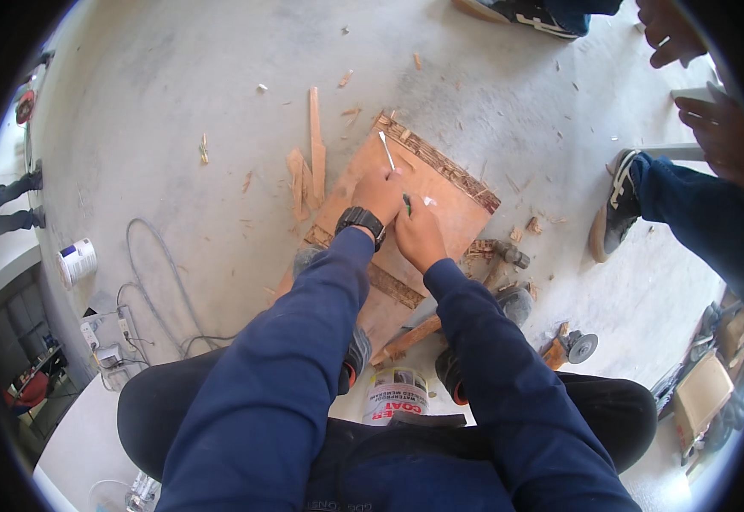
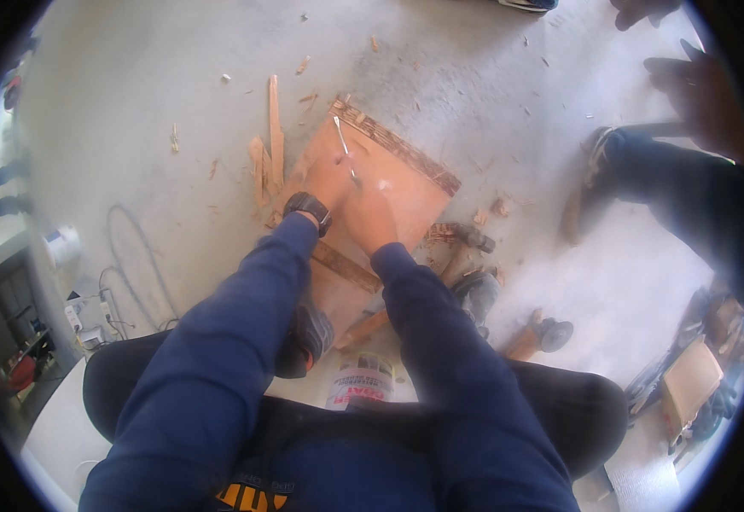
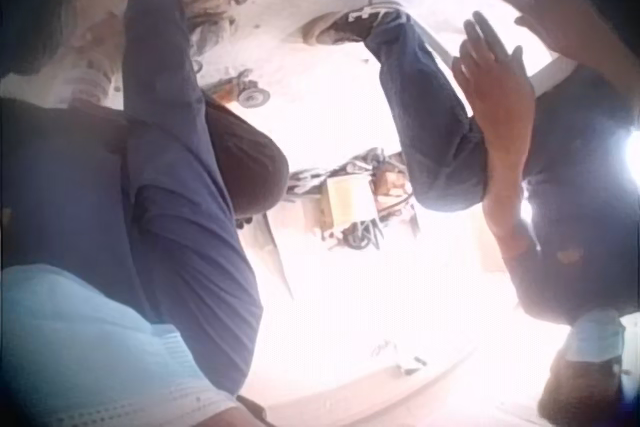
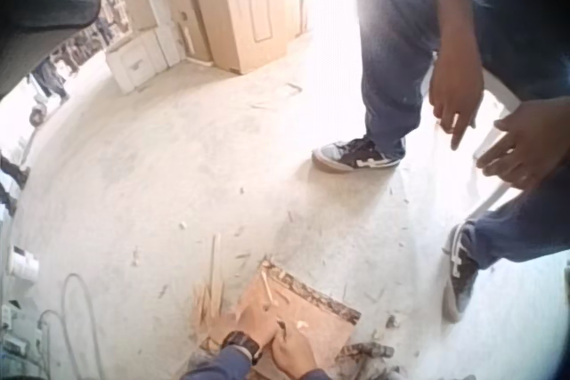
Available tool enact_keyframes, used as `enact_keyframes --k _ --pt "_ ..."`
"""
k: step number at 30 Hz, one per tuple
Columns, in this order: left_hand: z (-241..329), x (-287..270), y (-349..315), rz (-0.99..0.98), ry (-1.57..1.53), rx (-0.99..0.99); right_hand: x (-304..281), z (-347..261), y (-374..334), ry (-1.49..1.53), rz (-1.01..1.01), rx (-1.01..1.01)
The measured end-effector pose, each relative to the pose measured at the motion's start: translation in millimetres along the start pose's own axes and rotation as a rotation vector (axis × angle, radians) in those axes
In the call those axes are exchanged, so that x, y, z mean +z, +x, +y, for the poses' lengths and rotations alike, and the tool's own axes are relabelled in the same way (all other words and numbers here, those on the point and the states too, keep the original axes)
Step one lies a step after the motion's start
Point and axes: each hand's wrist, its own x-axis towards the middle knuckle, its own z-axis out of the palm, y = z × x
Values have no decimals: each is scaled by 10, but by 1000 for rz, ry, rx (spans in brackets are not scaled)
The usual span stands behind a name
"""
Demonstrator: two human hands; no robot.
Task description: The person sits on the floor and uses a screwdriver and hammer to assemble a wooden piece. They drive screws into the wood and occasionally tap the screwdriver with the hammer to secure the joints.
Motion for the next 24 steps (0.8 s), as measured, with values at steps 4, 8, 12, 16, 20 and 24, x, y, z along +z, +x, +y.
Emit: enact_keyframes --k 4,8,12,16,20,24 --pt "43 -50 135 -127 -57 -81 -34 -169 9 -164 -9 98" --pt "66 -146 257 -263 -165 -200 47 -372 31 -113 12 132" --pt "190 -238 296 -72 141 -8 168 -492 157 -76 43 126" --pt "587 -461 532 4 269 132 122 -538 536 -94 68 -150" --pt "677 -423 361 -34 315 65 78 -465 361 -48 194 -212" --pt "274 -102 -82 132 -24 -16 74 -258 -73 10 71 81"
